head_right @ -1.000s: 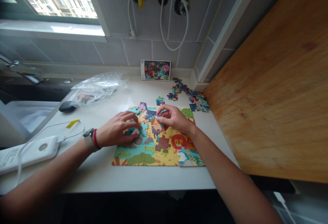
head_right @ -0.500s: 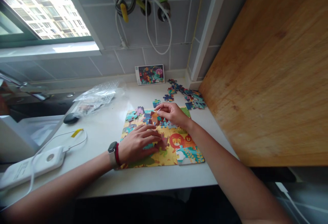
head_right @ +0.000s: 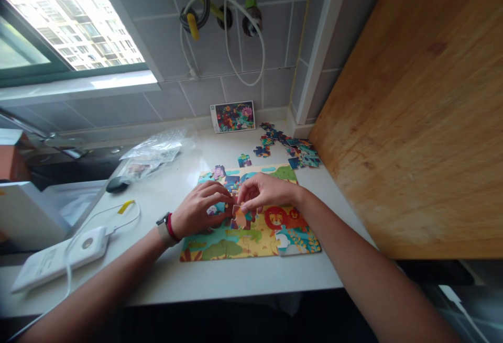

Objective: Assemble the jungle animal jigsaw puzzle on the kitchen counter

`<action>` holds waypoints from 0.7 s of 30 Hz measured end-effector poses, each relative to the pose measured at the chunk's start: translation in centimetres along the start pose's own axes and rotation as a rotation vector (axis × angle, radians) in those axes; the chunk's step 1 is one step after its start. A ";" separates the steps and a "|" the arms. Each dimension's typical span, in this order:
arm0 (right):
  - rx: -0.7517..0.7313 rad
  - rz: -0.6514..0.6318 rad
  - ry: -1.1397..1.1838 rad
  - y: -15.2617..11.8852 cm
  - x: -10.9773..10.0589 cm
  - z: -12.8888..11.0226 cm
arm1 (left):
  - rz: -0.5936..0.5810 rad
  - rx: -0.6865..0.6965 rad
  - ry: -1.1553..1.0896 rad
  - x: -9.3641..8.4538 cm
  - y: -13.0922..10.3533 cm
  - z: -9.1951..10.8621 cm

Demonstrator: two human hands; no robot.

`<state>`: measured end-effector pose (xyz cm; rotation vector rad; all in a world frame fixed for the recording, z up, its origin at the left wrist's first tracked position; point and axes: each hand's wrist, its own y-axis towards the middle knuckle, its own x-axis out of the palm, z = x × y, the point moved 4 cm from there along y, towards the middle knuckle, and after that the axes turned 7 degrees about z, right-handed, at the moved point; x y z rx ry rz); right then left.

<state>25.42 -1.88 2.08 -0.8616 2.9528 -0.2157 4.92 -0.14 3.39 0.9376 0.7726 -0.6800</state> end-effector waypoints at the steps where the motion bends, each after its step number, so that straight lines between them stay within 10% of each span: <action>1: 0.006 0.006 -0.010 0.1 0.2 0.1 | -0.001 -0.007 0.005 -0.1 -0.1 -0.2; 9: 0.155 0.051 -0.110 0.2 1.0 0.1 | -0.013 -0.038 -0.015 0.1 -0.1 -0.3; 21: -0.018 0.134 -0.355 0.5 0.2 -0.2 | -0.036 -0.036 -0.050 0.4 -0.1 -0.2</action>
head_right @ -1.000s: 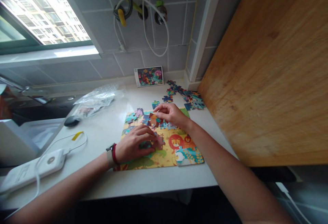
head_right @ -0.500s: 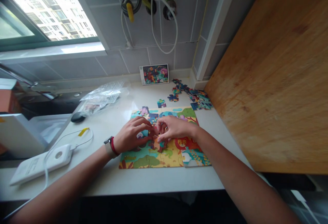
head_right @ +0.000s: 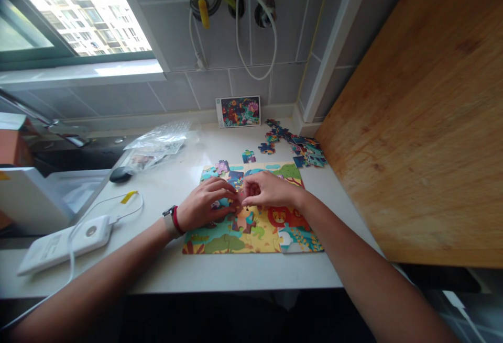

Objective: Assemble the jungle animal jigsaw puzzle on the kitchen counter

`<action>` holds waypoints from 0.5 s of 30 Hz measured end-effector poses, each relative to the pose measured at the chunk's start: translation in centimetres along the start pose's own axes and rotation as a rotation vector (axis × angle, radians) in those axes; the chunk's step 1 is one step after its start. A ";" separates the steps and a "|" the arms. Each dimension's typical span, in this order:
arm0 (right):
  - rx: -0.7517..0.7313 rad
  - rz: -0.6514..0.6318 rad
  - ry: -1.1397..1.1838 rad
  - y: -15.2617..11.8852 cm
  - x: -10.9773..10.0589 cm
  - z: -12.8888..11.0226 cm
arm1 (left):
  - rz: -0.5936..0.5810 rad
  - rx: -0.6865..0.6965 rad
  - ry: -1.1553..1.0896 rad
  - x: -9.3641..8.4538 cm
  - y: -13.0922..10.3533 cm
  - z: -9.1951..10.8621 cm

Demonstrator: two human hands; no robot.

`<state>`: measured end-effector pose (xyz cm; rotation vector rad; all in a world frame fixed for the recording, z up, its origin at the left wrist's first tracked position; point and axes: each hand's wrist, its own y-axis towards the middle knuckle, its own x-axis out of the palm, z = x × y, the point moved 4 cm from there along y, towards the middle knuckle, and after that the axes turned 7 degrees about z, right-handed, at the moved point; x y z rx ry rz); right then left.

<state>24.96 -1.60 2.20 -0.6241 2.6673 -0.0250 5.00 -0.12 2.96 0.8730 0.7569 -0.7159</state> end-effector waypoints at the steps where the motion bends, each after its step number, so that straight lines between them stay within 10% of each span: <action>1: -0.011 0.004 -0.026 0.0 -0.2 -0.1 | -0.002 0.000 0.002 0.1 0.0 0.1; 15: 0.173 -0.224 -0.423 -0.8 0.6 -0.4 | -0.027 -0.007 0.001 0.4 -0.2 -0.3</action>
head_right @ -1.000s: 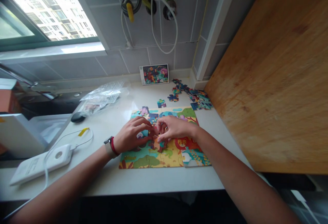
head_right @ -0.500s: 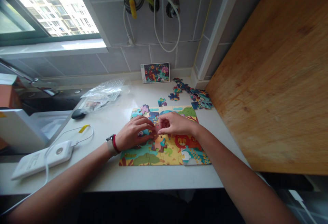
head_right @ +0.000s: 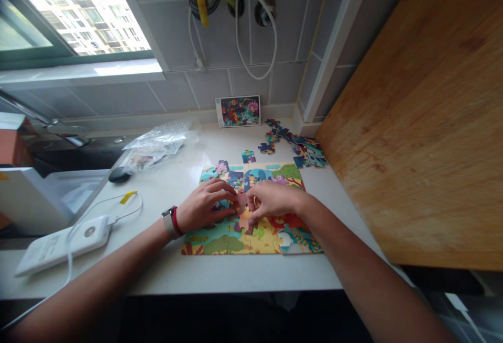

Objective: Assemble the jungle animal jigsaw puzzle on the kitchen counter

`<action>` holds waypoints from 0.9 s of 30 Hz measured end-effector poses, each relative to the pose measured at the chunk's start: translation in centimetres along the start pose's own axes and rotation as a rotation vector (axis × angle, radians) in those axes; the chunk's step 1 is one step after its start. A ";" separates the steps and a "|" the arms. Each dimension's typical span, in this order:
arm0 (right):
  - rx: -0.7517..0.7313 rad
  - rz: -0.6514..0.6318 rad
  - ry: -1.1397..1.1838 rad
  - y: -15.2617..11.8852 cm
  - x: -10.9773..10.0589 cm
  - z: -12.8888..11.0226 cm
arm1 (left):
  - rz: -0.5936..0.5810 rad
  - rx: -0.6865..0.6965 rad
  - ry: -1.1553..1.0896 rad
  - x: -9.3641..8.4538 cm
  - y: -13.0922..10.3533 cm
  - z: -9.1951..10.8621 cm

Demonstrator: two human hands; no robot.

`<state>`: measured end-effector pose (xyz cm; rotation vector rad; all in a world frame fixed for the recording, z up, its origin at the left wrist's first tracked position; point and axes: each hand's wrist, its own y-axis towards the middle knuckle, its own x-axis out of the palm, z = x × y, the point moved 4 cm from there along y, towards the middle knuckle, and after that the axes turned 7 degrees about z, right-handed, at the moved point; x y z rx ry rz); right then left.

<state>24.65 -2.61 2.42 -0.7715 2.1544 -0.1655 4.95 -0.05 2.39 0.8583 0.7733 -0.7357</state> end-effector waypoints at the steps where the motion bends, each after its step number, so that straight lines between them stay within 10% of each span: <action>1: 0.005 -0.006 -0.005 -0.1 -0.1 0.1 | -0.004 0.002 -0.004 0.0 0.0 0.0; 19: -0.009 -0.076 0.154 -0.8 -1.5 2.5 | -0.030 0.045 -0.054 0.0 0.0 0.5; 27: 0.031 0.276 0.435 -0.2 -3.6 4.2 | -0.029 0.034 -0.050 0.2 -0.2 0.5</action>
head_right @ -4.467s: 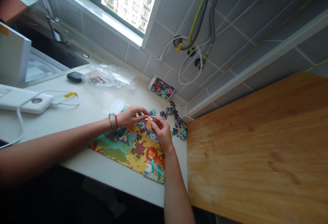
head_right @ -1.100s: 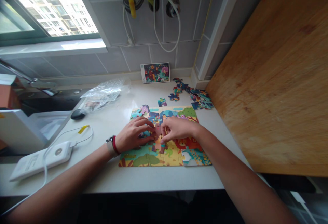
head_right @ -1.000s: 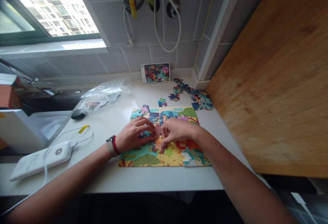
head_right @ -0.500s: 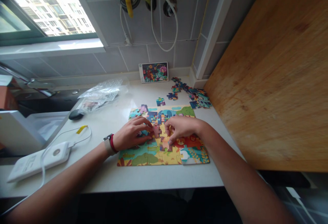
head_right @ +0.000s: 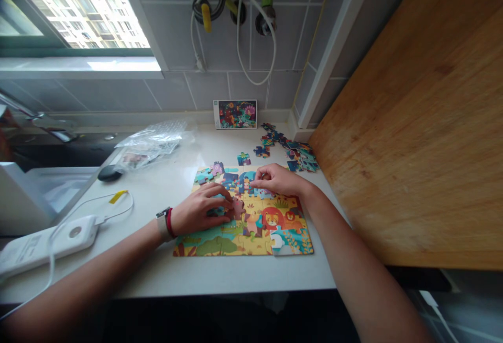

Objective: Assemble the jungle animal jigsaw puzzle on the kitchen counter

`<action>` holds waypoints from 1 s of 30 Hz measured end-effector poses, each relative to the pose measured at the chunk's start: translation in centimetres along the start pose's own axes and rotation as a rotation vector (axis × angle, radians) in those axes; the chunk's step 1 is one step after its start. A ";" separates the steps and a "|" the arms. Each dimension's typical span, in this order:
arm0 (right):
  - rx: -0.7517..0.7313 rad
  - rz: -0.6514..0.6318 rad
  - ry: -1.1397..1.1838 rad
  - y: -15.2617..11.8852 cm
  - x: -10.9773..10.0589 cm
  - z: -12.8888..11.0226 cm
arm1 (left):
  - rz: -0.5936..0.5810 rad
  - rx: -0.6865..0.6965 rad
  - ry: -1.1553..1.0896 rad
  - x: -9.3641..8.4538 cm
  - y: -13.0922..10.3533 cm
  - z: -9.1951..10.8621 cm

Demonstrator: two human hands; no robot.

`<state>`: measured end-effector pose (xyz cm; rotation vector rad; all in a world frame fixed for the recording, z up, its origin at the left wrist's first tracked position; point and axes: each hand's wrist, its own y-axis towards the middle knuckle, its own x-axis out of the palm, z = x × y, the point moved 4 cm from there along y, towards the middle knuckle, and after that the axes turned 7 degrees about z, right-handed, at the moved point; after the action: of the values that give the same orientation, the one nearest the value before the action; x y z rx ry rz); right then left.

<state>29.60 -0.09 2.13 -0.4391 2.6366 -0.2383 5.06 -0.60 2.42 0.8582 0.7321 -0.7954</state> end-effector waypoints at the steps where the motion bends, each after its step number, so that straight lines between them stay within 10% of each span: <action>1: 0.003 0.062 0.010 0.2 -0.4 0.4 | 0.003 0.000 -0.002 0.0 0.0 0.0; 14: -0.121 0.918 -0.615 0.3 -7.3 3.8 | 0.069 0.027 -0.021 -0.1 -0.3 -0.7; 24: -0.093 0.491 -0.681 3.2 -2.3 4.2 | 0.119 0.067 -0.013 -0.1 -0.3 -0.7; 30: -0.009 0.455 -0.770 2.3 -1.6 3.7 | 0.131 0.066 -0.025 -0.2 -0.3 -0.7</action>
<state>32.08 2.31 -1.06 0.0784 1.9021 0.0826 4.58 -0.07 2.13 0.9444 0.6241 -0.7155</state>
